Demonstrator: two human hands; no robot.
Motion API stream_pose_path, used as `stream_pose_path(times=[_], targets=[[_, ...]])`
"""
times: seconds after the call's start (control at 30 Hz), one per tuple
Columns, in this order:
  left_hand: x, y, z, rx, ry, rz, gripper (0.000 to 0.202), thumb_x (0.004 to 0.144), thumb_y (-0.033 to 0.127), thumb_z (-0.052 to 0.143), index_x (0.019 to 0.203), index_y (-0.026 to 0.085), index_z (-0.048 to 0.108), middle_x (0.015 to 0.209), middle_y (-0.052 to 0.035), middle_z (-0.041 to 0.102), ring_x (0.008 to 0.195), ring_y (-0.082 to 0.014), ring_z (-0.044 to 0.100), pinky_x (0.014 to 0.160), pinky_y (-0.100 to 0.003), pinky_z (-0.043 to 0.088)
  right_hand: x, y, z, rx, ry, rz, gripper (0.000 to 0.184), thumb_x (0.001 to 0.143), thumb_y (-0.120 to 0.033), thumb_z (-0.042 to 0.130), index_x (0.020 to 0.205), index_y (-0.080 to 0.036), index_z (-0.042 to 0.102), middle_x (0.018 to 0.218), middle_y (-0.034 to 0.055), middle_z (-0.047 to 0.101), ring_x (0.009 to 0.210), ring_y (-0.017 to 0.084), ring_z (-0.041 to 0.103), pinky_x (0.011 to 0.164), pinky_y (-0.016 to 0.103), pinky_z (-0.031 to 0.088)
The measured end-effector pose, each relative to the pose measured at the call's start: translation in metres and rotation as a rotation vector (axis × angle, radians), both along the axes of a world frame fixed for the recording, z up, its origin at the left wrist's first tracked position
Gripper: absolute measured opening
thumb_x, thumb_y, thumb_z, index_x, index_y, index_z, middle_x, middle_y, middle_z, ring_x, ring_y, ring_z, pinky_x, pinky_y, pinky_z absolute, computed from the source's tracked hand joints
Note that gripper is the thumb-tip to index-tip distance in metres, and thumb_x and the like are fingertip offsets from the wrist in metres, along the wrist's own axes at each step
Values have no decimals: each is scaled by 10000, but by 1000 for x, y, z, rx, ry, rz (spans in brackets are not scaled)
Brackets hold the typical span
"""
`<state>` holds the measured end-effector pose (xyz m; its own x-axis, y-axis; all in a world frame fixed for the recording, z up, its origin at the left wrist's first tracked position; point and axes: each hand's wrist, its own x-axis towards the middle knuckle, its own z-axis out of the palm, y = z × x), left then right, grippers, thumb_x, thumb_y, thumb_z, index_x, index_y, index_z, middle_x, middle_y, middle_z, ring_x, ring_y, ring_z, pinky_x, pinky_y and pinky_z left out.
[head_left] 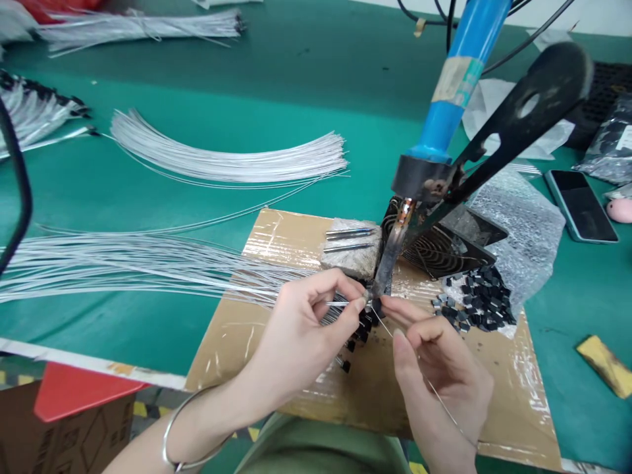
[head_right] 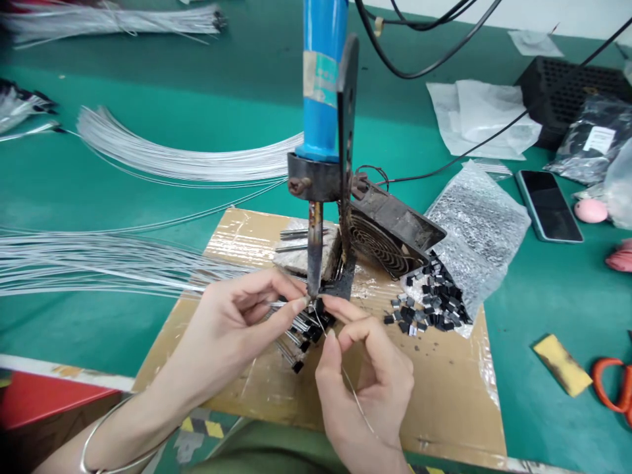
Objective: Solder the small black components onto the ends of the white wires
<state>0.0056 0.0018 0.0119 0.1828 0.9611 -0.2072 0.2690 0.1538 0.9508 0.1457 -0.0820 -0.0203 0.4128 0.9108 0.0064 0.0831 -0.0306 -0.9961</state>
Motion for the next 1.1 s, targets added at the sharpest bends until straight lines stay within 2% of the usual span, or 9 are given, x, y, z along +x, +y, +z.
stream_pose_path(times=[0.1, 0.23, 0.47, 0.67, 0.8, 0.9, 1.0, 1.1], targets=[[0, 1, 0, -4, -6, 9, 116, 799, 261, 680, 711, 188, 696, 794, -59, 782, 698, -180, 657, 533, -260, 388, 4, 3, -1, 27, -17, 28, 208, 978, -168, 687, 805, -254, 610, 1256, 96, 840, 1217, 260, 796, 1056, 413, 643], [1, 1, 1, 9, -7, 14, 105, 802, 247, 689, 718, 186, 707, 811, -60, 793, 687, -173, 650, 540, -265, 396, 10, 5, -3, 70, -49, 85, 218, 979, -139, 691, 808, -256, 623, 1240, 59, 850, 1194, 225, 809, 1035, 350, 653], [1, 2, 2, 30, -13, 16, 107, 813, 241, 684, 723, 189, 710, 814, -59, 797, 670, -164, 635, 529, -258, 393, 2, 5, 1, 17, 29, -18, 222, 984, -201, 700, 787, -246, 608, 1238, 112, 842, 1202, 269, 800, 1053, 423, 648], [1, 1, 1, 43, -14, 19, 111, 818, 240, 687, 726, 186, 718, 802, -52, 799, 646, -153, 622, 510, -250, 371, 6, 6, 1, 76, -12, 53, 215, 977, -176, 710, 782, -237, 645, 1216, 98, 853, 1155, 266, 822, 1020, 393, 665], [1, 0, 3, 54, -25, 22, 114, 821, 224, 690, 722, 180, 724, 793, -45, 801, 646, -146, 632, 538, -239, 416, 5, 6, 2, 54, 12, -1, 220, 984, -182, 701, 785, -244, 631, 1223, 87, 851, 1177, 253, 811, 1034, 377, 649], [2, 0, 3, 60, -51, 18, 112, 822, 203, 693, 719, 175, 725, 787, -43, 802, 701, -156, 672, 610, -233, 484, 5, 5, 1, 64, 4, 16, 222, 990, -174, 701, 794, -249, 629, 1222, 81, 851, 1177, 241, 812, 1032, 365, 647], [2, 0, 3, 64, -42, 14, 119, 833, 203, 695, 723, 173, 728, 786, -46, 807, 681, -152, 660, 592, -235, 470, 6, 5, 1, 65, -13, 50, 217, 976, -163, 719, 793, -250, 641, 1226, 81, 851, 1162, 242, 818, 1025, 367, 651], [1, 0, 3, 76, -30, 10, 120, 841, 201, 688, 731, 174, 727, 792, -48, 814, 656, -147, 638, 565, -236, 444, 4, 5, 1, 44, 9, 6, 212, 972, -168, 721, 793, -251, 641, 1228, 78, 849, 1169, 240, 813, 1039, 372, 639]])
